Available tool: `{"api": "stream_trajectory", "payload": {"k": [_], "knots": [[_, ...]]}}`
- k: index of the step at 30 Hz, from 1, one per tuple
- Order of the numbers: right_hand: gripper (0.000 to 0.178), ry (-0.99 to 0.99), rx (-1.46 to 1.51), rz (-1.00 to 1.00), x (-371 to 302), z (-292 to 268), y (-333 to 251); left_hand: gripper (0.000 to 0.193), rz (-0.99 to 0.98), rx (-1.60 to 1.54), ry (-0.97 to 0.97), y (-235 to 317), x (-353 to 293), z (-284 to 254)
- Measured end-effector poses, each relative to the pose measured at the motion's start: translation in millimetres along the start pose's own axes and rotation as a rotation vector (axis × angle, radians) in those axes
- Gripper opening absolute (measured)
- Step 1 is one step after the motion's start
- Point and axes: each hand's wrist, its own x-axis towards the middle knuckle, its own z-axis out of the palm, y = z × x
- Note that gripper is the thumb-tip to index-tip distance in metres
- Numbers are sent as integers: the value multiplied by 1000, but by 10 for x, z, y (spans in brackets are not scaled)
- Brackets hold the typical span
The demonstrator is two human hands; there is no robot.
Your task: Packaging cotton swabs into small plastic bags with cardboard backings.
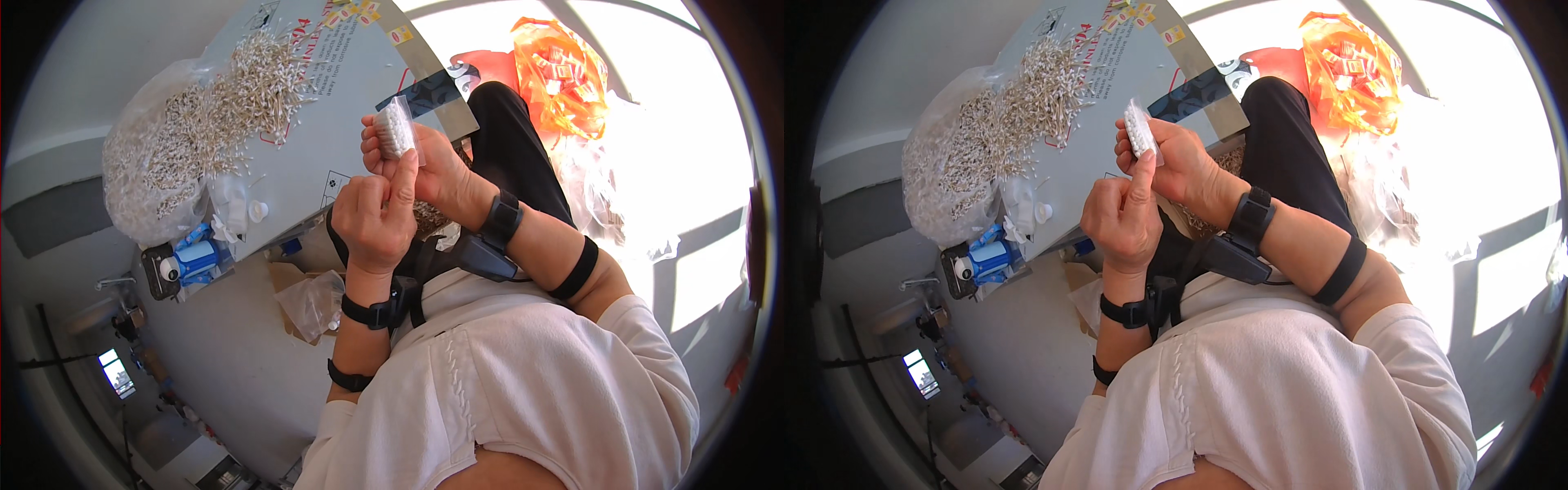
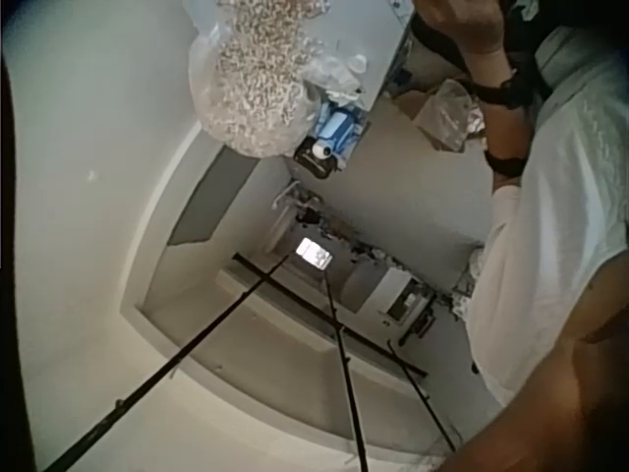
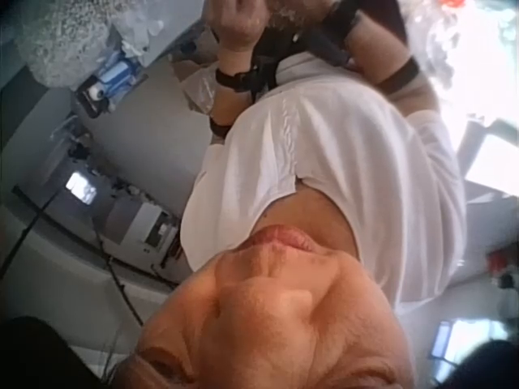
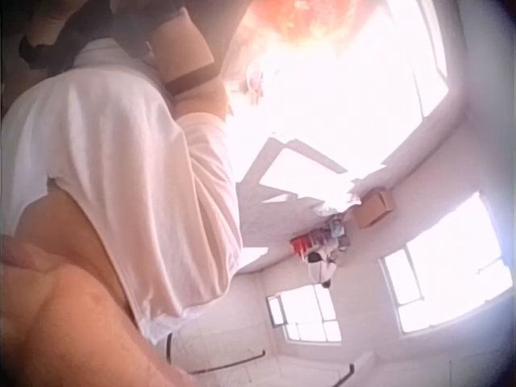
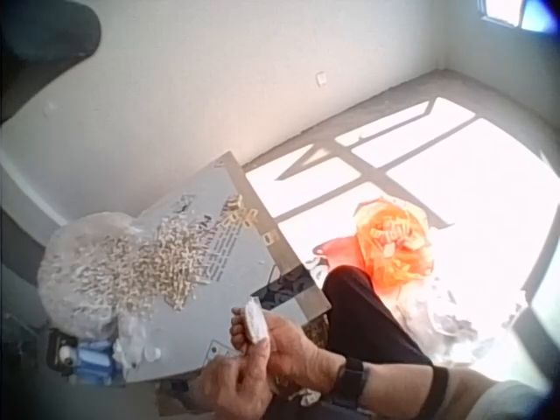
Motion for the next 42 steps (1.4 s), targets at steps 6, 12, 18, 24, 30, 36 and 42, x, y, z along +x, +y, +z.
{"api": "stream_trajectory", "payload": {"k": [6, 12, 18, 24, 30, 36, 42], "knots": [[21, 24, 7, -9, -16, 25, -4, 47, 23, -9, -5, -16, -14, -3], [23, 73, -41, -67, -32, 51, -7, 48, 42, -7, -6, -20, -20, -8], [23, 78, -15, -63, -13, 6, -46, 48, 55, -8, -13, -15, -50, 22], [27, 67, 5, -58, -8, -24, -67, 48, 53, -19, -23, -16, -58, 35], [27, 65, -7, -70, -12, -37, -98, 48, 61, -36, -21, -3, -32, 23], [26, 160, -169, -193, -33, 84, -89, 29, -129, -246, 54, 9, -25, 22], [31, 52, -894, -591, -134, 197, -99, 27, -996, -908, -9, -181, 82, 59]]}}
